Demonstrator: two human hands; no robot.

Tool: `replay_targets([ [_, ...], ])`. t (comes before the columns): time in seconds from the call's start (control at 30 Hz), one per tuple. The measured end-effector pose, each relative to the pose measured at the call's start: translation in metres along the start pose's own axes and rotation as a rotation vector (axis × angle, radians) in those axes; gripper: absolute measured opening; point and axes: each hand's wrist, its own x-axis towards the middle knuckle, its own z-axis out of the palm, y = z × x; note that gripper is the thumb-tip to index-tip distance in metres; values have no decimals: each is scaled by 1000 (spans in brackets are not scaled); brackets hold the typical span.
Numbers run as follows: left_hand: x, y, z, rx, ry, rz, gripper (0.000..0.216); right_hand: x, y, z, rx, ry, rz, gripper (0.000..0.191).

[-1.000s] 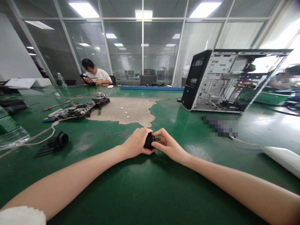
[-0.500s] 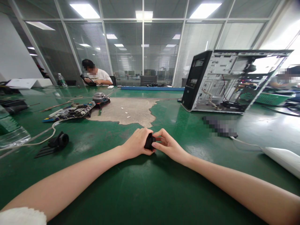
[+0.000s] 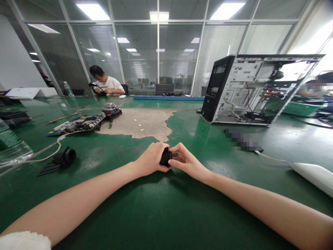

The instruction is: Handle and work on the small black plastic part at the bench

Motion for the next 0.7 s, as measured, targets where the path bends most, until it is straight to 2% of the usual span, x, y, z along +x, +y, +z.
replay_targets([
  [0.23, 0, 2, -2, -20, 6, -1, 51, 2, -1, 0, -83, 75, -4, 27],
  [0.37, 1, 3, -3, -19, 2, -10, 51, 2, 1, -1, -82, 46, 22, 28],
  [0.53, 0, 2, -2, -1, -13, -8, 52, 1, 1, -1, -3, -7, -17, 31],
  [0.7, 1, 4, -4, 3, -11, -13, 52, 1, 0, -1, -13, 37, -9, 25],
])
